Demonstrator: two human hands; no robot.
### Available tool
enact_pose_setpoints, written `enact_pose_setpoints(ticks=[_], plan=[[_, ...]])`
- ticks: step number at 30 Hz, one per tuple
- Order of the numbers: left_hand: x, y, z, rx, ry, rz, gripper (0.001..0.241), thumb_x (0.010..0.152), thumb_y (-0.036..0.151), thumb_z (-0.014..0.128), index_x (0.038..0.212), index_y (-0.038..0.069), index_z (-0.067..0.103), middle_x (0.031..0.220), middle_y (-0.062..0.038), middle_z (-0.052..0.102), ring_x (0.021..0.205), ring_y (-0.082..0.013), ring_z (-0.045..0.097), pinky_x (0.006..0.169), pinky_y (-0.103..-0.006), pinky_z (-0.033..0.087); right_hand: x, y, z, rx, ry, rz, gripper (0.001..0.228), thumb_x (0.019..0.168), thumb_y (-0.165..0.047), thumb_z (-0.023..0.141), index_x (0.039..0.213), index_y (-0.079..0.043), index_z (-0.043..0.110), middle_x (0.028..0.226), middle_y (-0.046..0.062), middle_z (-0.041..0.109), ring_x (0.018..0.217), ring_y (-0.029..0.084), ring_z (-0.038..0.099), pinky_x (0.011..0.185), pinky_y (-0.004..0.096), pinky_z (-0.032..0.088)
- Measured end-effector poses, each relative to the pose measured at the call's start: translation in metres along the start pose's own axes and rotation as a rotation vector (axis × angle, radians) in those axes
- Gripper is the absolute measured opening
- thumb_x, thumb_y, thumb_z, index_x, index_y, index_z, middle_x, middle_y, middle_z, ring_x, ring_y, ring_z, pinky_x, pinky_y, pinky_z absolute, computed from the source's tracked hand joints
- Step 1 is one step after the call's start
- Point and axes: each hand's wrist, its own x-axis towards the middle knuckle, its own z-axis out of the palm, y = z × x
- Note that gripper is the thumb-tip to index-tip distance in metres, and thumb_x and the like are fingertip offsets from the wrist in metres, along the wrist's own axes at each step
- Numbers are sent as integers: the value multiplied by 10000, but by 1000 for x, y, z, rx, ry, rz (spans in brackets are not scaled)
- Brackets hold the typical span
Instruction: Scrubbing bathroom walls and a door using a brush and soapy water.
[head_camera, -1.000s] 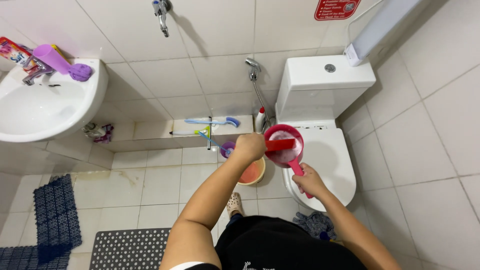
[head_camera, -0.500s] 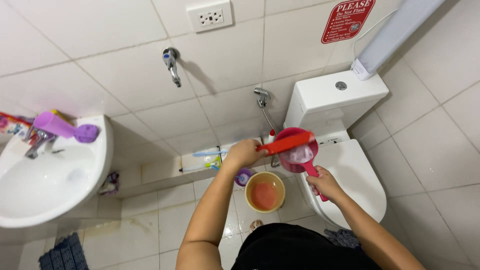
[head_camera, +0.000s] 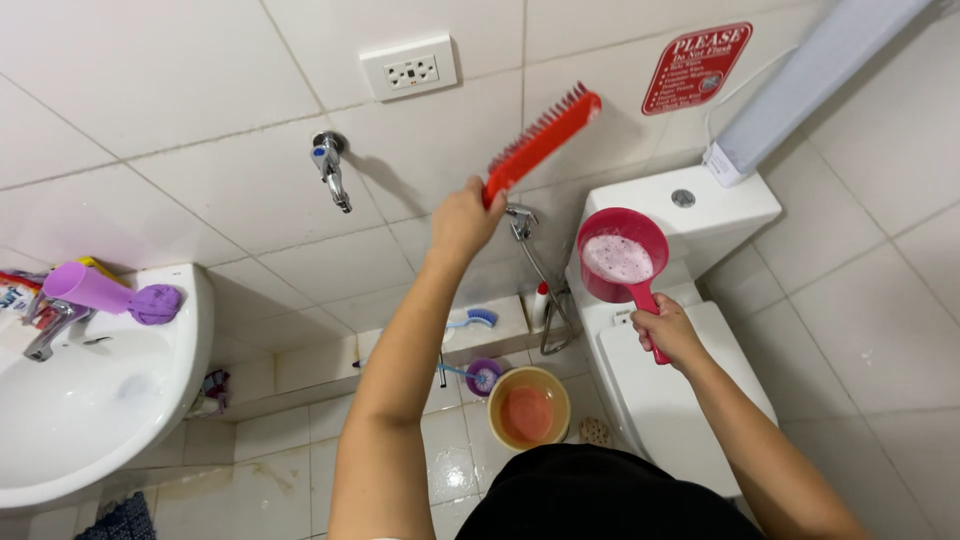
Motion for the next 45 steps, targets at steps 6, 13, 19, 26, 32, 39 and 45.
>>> enact_pose_setpoints(ticks=[6,13,19,26,32,39,45], plan=[[52,-26,35,124,176,-1,450,939,511,627,1006,66,644,797,-219,720,774,-436,692,701,-559,538,52,-2,-38,133,-37,-81,159,888,-111,648,953,-45,519,638,20,537,434,110,459,398,284,378],[58,-122,126,500,-199,-151,471,940,574,533,1024,144,707,904,-183,732,838,-402,719,709,-555,571,110,7,-76,108,-59,-42,263,968,-318,644,946,-86,522,624,27,517,414,119,432,386,289,366],[77,-29,82,194,214,-149,470,987,559,565,921,115,706,791,-176,730,781,-401,705,733,-520,556,137,10,-93,151,-104,49,341,998,-432,556,945,-100,500,612,44,520,405,141,449,386,305,386],[77,-87,184,386,-298,-170,478,950,570,558,1076,142,728,968,-179,744,912,-386,721,795,-531,564,109,6,-93,198,-93,165,379,998,-470,528,923,-109,440,615,35,488,392,135,418,358,311,355],[110,-13,212,363,-372,-141,540,965,601,529,1176,138,708,1079,-173,752,1018,-359,720,886,-506,565,82,9,-127,133,-55,194,405,978,-465,566,892,-81,471,625,33,495,396,121,413,360,302,353],[142,109,291,141,-435,-146,469,995,414,538,1282,54,624,1185,-240,719,1091,-397,706,929,-513,556,78,9,-135,42,-41,220,423,970,-493,555,885,-85,489,608,39,496,397,125,423,358,306,375],[134,3,246,293,-468,-227,402,961,371,583,1218,83,697,1221,-212,696,1135,-378,685,936,-514,551,73,7,-134,115,-61,253,387,970,-474,562,889,-106,476,608,24,483,394,114,397,353,293,323]])
